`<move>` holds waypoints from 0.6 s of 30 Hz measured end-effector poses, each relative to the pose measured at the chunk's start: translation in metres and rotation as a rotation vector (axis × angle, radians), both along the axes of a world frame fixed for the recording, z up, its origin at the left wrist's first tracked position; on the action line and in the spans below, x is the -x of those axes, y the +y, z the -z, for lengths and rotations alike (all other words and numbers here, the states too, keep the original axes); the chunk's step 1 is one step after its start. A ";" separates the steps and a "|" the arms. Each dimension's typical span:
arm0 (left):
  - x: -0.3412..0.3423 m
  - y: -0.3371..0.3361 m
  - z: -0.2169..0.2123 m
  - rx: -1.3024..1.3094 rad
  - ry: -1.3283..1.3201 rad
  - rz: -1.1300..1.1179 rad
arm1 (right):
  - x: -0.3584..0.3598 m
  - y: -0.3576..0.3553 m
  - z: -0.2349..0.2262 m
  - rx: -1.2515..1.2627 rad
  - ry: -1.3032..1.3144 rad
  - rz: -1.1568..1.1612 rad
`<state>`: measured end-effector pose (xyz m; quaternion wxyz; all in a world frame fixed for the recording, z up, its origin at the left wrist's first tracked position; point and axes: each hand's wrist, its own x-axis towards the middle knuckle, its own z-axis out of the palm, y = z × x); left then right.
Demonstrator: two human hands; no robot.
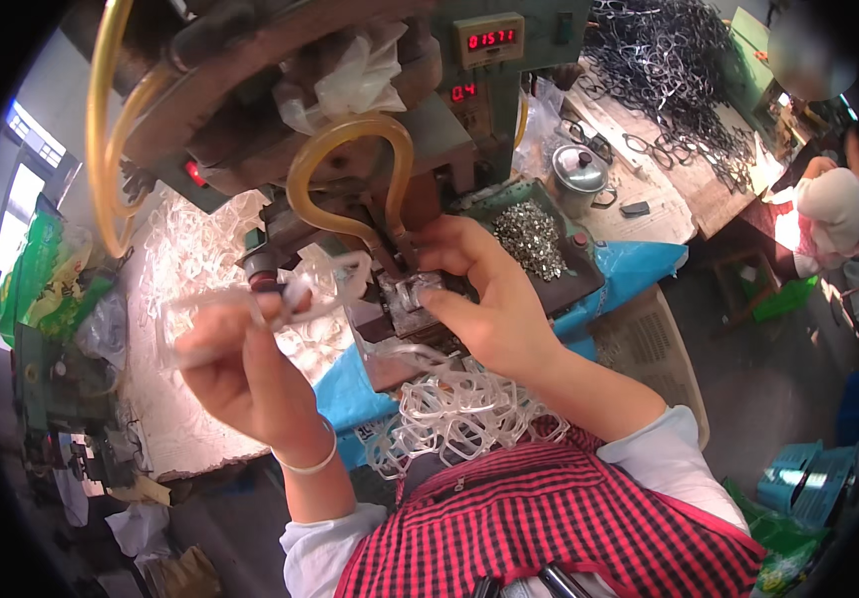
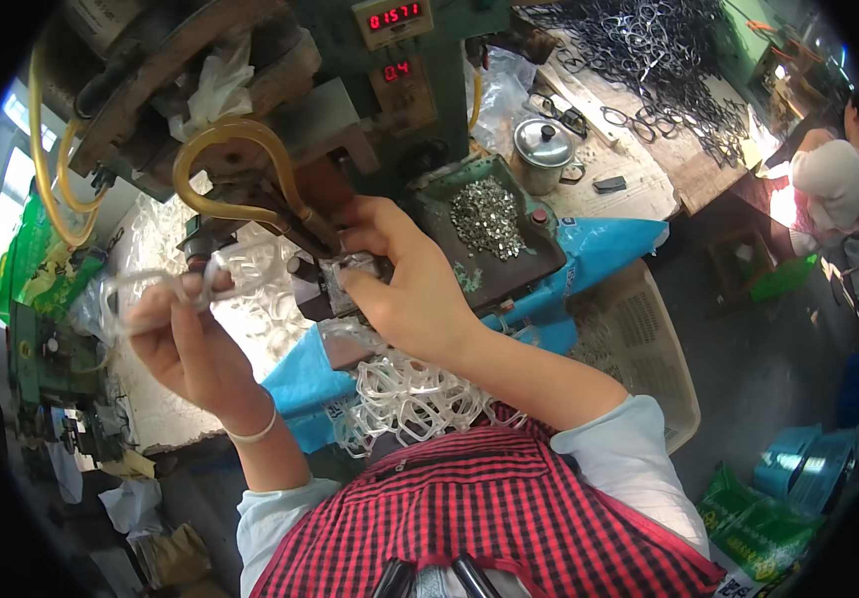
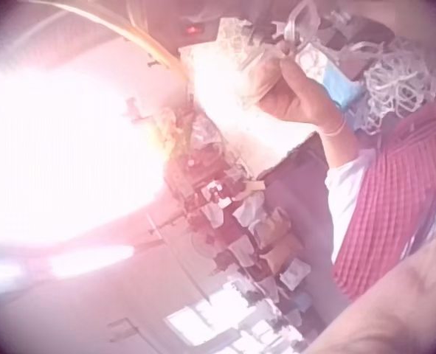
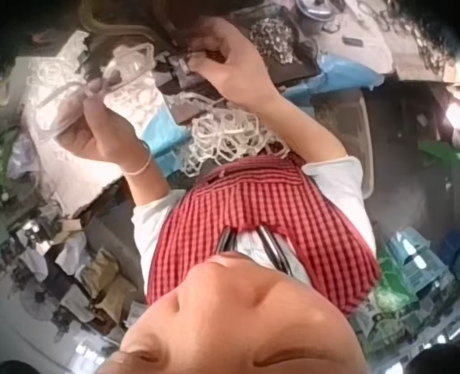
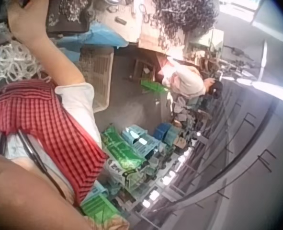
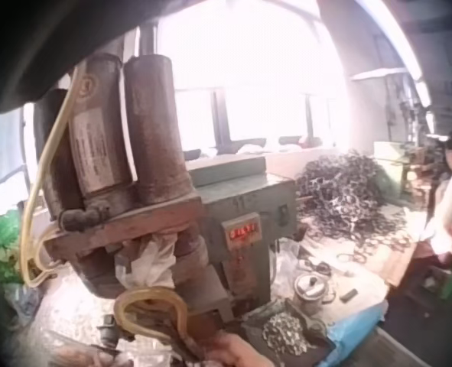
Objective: The person repeatedly places white plastic eyeglass frames into a press machine, inserts small metal components, and operates the lever to secure the parts. The person then removes the assembled frames and places them on a pile.
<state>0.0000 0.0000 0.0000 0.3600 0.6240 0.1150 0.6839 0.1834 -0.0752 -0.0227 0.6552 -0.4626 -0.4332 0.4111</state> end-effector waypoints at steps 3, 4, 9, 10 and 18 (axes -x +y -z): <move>-0.006 -0.019 0.011 -0.127 0.131 -0.096 | 0.000 -0.004 -0.007 0.000 -0.081 0.011; -0.005 -0.021 0.016 -0.157 0.225 -0.146 | 0.001 -0.002 -0.007 0.025 -0.111 0.024; 0.005 -0.020 0.007 -0.192 0.140 -0.211 | -0.042 0.013 0.030 -0.199 -0.712 0.387; 0.011 -0.018 -0.004 -0.212 0.119 -0.138 | -0.066 0.013 0.041 -0.117 -1.126 0.581; 0.005 0.008 0.002 -0.100 0.202 0.018 | -0.107 0.007 0.099 -0.014 -1.306 0.686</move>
